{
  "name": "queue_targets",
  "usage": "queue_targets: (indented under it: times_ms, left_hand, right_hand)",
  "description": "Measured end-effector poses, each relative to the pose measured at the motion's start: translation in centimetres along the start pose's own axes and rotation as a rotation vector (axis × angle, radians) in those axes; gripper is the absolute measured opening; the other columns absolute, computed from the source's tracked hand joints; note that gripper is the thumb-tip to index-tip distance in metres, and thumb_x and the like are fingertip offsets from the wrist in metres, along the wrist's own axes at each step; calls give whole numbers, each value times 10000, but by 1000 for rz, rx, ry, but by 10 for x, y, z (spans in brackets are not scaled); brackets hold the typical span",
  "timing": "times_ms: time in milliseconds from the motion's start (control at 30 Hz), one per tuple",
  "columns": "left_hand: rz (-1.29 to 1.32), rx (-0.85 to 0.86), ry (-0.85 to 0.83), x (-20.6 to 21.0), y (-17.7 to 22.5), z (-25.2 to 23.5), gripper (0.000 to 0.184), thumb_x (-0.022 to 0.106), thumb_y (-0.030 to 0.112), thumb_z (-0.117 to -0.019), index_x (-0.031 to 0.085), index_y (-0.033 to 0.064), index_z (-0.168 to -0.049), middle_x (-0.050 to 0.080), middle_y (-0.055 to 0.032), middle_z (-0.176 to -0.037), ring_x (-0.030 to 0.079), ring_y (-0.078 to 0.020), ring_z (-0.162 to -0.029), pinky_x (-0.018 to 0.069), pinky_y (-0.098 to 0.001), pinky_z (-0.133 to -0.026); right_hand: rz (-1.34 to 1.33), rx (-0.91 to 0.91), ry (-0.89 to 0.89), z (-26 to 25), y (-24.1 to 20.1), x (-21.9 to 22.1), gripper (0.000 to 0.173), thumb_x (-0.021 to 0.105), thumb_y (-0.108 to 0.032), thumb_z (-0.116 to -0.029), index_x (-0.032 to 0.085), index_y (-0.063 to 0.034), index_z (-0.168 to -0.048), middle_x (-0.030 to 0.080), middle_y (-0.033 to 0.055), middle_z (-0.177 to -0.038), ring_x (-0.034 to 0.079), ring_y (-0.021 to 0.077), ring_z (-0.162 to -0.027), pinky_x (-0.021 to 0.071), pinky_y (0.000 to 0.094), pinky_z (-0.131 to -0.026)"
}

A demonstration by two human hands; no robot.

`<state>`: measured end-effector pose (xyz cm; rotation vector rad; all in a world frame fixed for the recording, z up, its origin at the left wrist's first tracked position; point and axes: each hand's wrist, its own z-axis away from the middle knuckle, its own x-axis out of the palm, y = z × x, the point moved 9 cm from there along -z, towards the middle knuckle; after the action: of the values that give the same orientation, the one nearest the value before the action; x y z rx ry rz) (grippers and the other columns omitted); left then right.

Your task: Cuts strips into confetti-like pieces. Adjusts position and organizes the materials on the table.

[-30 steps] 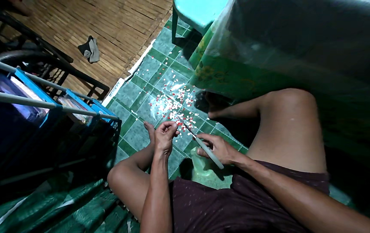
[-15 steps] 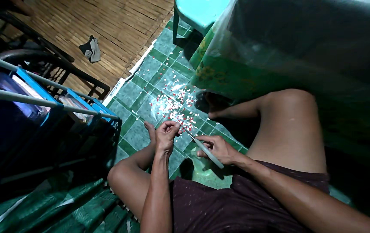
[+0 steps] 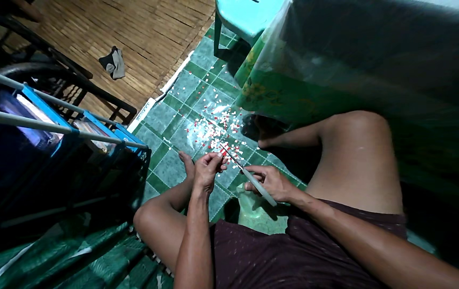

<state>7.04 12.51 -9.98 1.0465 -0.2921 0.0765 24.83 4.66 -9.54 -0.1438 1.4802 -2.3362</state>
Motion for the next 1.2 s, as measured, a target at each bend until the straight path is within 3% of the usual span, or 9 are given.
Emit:
queue_targets:
  times_ms: [167,400,533,867,1200]
  left_hand:
    - [27,20,12,-2,1,0,130,597,34,-1010,683,-58,-980,696,-138,-800,646,-136,-640,560,-252,-622]
    - [35,13,57,-6,0,-2,144,601,57,-1020,677,-60,-986,693,-143,-802,639,-139,-625,557,-252,-606]
    - [51,13,77,-8,-1,-2,143,604,54,-1018,680,-64,-992,689,-142,-790,637,-137,-613,557,-252,-597]
    - [59,15,46,-5,-1,-1,123,627,44,-1000,683,-58,-962,677,-126,-772,628,-130,-611,556,-249,-593]
    - [41,5,30,-3,-2,0,121,626,46,-1001,690,-52,-971,668,-112,-768,621,-123,-619,553,-244,-605]
  right_hand:
    - [39,-35,37,2,-4,-3,650,791,-542,-846,665,-107,-1311,606,-33,-659,572,78,-528,559,287,-557]
    - [98,6,9,0,1,2,672,745,-551,-876,604,-111,-1364,594,-16,-725,582,98,-593,563,317,-616]
    - [111,-18,-7,-1,1,4,707,707,-628,-868,611,-121,-1351,596,-22,-729,584,88,-599,556,311,-607]
    - [101,-52,-34,1,-1,8,691,724,-638,-850,635,-150,-1331,587,-40,-709,553,60,-580,519,276,-571]
    - [51,-51,8,3,-7,-1,640,798,-537,-835,672,-102,-1288,596,-40,-657,563,66,-527,549,276,-546]
